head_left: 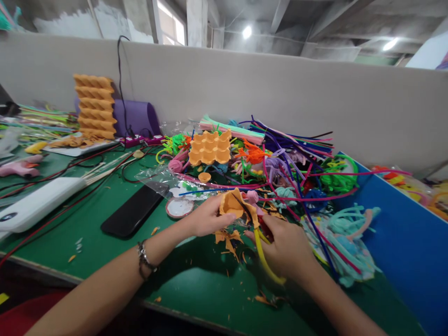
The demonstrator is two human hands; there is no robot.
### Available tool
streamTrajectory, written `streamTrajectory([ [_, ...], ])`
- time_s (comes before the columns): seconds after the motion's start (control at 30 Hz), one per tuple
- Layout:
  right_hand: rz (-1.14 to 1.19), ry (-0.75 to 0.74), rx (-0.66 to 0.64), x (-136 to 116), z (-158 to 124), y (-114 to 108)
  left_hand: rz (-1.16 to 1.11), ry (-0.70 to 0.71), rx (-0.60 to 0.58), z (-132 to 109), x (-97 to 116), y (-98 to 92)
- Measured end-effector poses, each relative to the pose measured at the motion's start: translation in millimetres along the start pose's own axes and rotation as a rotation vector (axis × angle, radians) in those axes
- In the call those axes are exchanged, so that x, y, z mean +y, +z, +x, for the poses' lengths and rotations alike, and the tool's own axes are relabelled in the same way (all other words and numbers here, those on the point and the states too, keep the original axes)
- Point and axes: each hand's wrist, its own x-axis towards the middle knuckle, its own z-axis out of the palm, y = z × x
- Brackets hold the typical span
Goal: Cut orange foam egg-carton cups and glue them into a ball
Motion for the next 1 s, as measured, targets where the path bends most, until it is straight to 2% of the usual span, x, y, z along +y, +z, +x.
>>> streamTrajectory([
  [0.2, 0.049, -0.105, 0.011, 2.7, -1.6, -0.6, -0.088, -0.048, -0.146, -4.0, -1.1, -25.4],
  [0.3, 0.131, -0.133, 0.037, 3.7, -1.5, 0.7, -0.195, -0.109, -0.219, -5.5, -2.6, -27.2],
  [0.37, 0.179, -0.090, 0.042, 3.3, -0.6, 2.7, -0.215, -0.133, -0.172, -4.5, -3.3, -20.5],
  [0.5, 0.231, 0.051, 0.044, 0.8, 1.9, 6.5, -0.040, -0.096, 0.200, -0.9, -3.1, 2.5],
  [0.57, 0.225, 0.065, 0.014, -0.4, 2.3, 6.5, 0.042, -0.092, 0.267, -0.5, -2.8, 11.6],
  [0.67, 0.185, 0.057, -0.022, -1.3, 1.8, 4.4, 0.077, -0.075, 0.233, -1.6, -2.7, 16.9],
  [0.8, 0.196, 0.068, -0.038, -2.4, 1.0, 0.9, 0.067, -0.071, 0.146, -3.4, -2.9, 15.1],
  [1.0, 0.150, 0.063, -0.049, -3.9, 1.6, 0.1, 0.088, -0.041, 0.129, -2.6, -2.7, 10.6],
])
